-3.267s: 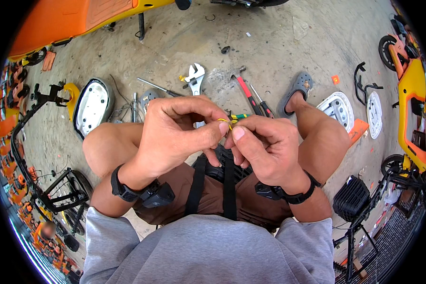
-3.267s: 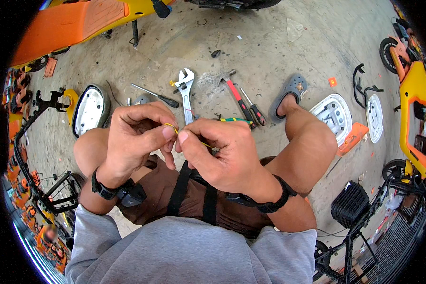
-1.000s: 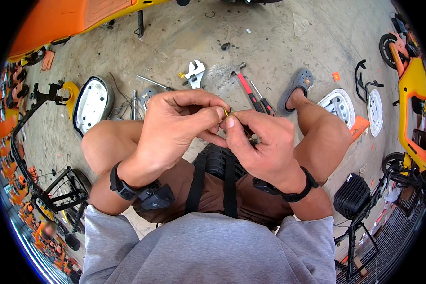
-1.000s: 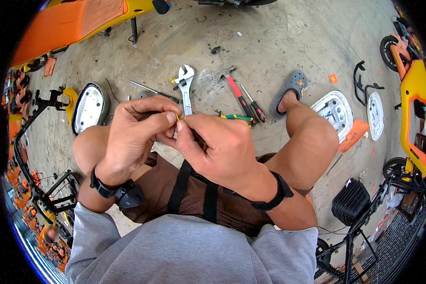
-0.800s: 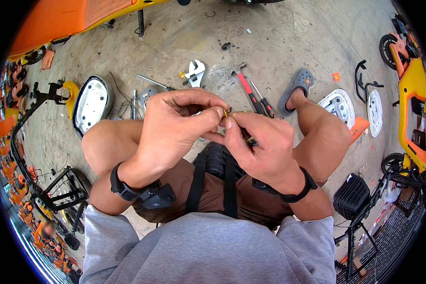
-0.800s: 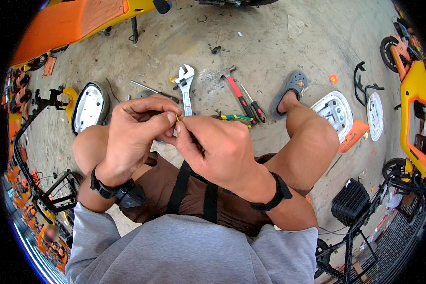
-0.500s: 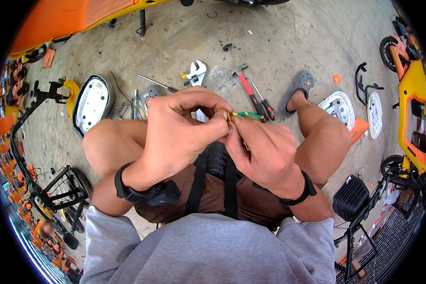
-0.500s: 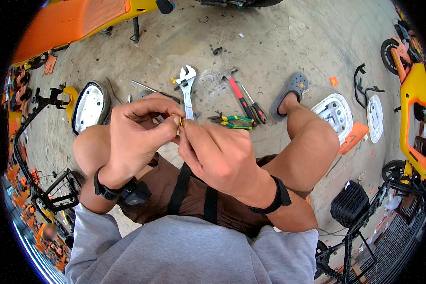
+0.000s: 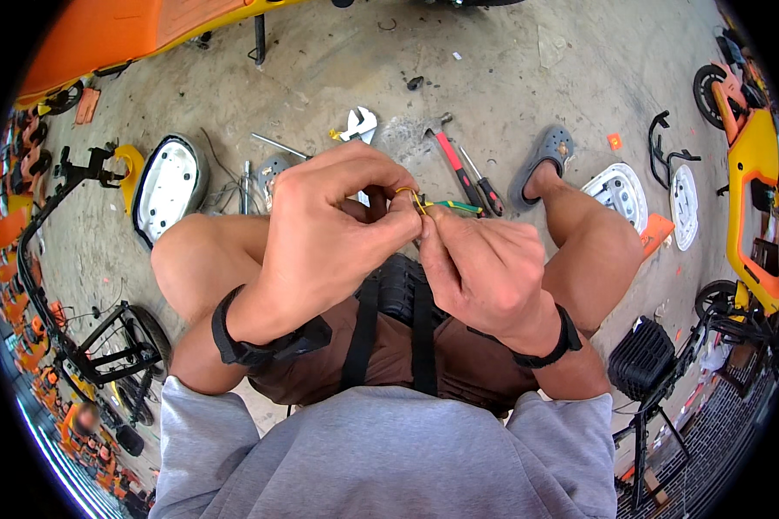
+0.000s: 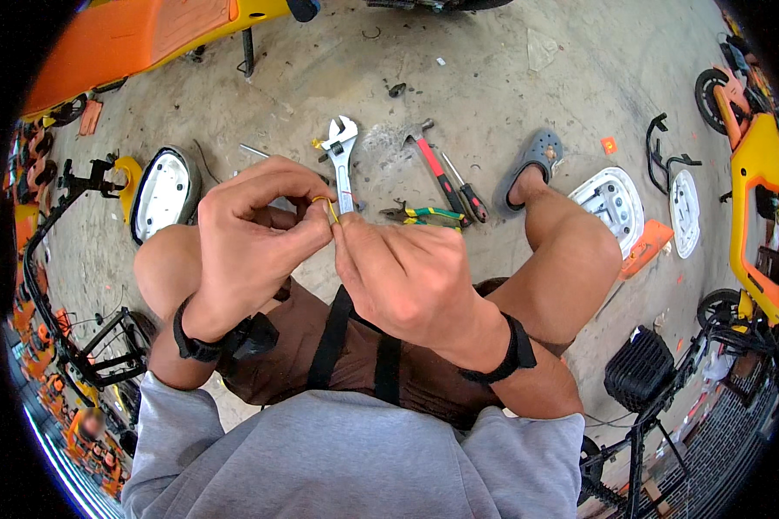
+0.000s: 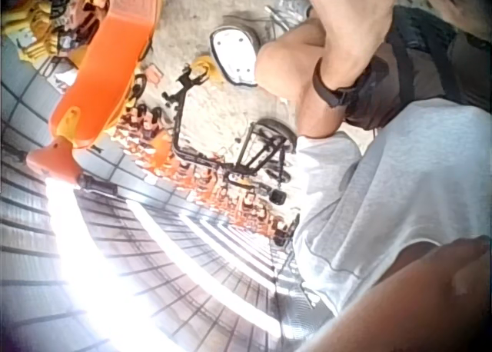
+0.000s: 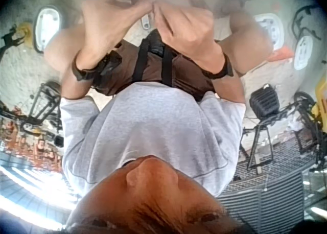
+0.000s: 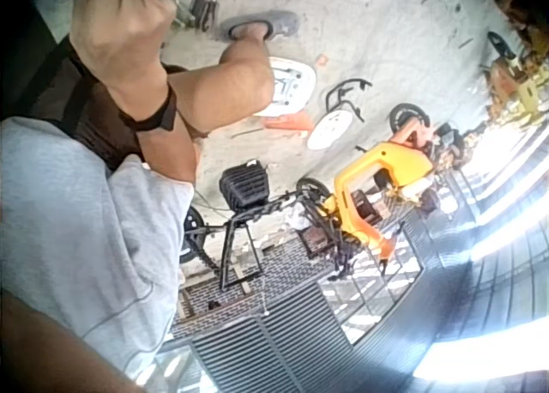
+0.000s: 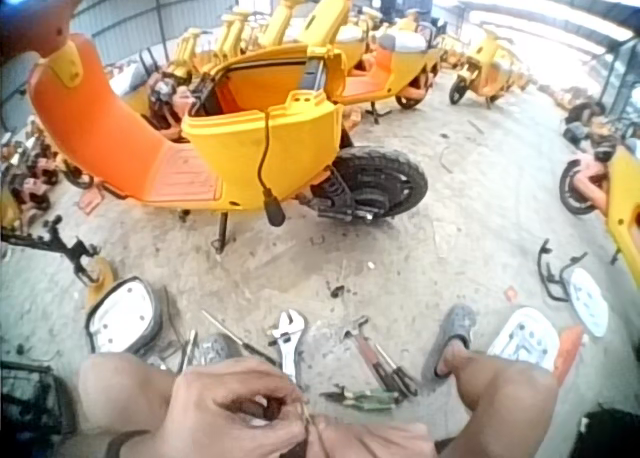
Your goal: The person uses a wire stripper to remove insulation from wires and then connects them together by hand while sitting on the floor among scooters.
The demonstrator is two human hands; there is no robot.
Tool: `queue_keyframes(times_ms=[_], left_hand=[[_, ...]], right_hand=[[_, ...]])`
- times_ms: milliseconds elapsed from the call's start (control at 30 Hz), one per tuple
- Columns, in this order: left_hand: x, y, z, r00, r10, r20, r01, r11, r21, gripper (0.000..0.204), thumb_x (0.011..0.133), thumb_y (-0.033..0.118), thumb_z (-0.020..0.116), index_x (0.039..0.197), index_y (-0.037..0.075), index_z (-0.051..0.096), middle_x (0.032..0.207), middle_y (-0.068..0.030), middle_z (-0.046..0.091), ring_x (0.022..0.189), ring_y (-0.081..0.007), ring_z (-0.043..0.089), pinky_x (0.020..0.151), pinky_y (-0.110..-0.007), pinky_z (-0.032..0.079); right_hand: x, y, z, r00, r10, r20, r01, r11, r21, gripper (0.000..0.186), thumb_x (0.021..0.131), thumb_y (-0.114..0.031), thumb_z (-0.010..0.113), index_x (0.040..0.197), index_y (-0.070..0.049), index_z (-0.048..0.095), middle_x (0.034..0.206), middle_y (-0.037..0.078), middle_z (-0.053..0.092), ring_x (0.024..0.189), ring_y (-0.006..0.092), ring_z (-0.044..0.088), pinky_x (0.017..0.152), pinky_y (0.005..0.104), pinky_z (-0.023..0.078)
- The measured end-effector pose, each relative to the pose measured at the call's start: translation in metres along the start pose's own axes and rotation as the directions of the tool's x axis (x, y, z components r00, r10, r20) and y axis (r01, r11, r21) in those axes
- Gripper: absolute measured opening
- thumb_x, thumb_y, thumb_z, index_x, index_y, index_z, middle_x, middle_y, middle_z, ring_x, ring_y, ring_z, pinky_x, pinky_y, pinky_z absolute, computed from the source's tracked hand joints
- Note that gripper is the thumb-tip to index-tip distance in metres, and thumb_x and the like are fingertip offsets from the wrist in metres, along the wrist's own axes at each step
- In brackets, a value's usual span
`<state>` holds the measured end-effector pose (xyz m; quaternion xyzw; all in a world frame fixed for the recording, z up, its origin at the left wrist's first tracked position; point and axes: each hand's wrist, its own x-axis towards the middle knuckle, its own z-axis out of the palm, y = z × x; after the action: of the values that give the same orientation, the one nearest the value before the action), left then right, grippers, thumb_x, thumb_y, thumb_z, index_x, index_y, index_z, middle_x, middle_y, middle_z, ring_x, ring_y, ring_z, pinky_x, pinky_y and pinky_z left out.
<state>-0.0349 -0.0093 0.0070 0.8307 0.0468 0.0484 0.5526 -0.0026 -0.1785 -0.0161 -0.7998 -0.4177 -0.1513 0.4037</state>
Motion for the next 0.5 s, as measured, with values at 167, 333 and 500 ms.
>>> queue_keyframes(times_ms=[167, 333, 500], left_hand=[[0.0, 0.001, 0.0, 1.0, 0.006, -0.019, -0.007, 0.999, -0.037, 0.012, 0.076, -0.008, 0.064, 0.087, -0.006, 0.069, 0.091, -0.0063, 0.067, 0.078, -0.0069, 0.063, 0.062, -0.019, 0.056], [0.001, 0.003, -0.008, 0.997, -0.04, 0.067, 0.05, 0.986, -0.161, 0.011, 0.08, -0.008, 0.063, 0.091, -0.01, 0.067, 0.095, -0.0101, 0.065, 0.081, -0.0121, 0.066, 0.065, -0.023, 0.059], [0.001, 0.002, -0.01, 0.983, -0.109, 0.15, 0.142, 0.963, -0.228, 0.011, 0.083, -0.007, 0.064, 0.093, -0.012, 0.066, 0.098, -0.0126, 0.064, 0.081, -0.0158, 0.067, 0.067, -0.027, 0.062]], right_hand=[[0.002, 0.0, 0.001, 0.999, 0.034, -0.022, -0.033, 0.998, 0.045, 0.006, 0.077, 0.005, 0.069, 0.082, 0.007, 0.067, 0.063, 0.013, 0.064, 0.047, 0.0215, 0.061, 0.045, 0.0286, 0.048], [-0.001, 0.002, 0.001, 0.974, 0.227, -0.013, -0.218, 0.95, 0.222, 0.005, 0.082, -0.001, 0.069, 0.082, 0.004, 0.067, 0.055, 0.009, 0.059, 0.045, 0.0172, 0.059, 0.043, 0.0282, 0.044], [0.002, -0.004, -0.003, 0.833, 0.537, 0.136, -0.518, 0.669, 0.533, 0.014, 0.089, -0.006, 0.063, 0.081, 0.004, 0.069, 0.06, 0.008, 0.066, 0.053, 0.0126, 0.066, 0.048, 0.0241, 0.049]])
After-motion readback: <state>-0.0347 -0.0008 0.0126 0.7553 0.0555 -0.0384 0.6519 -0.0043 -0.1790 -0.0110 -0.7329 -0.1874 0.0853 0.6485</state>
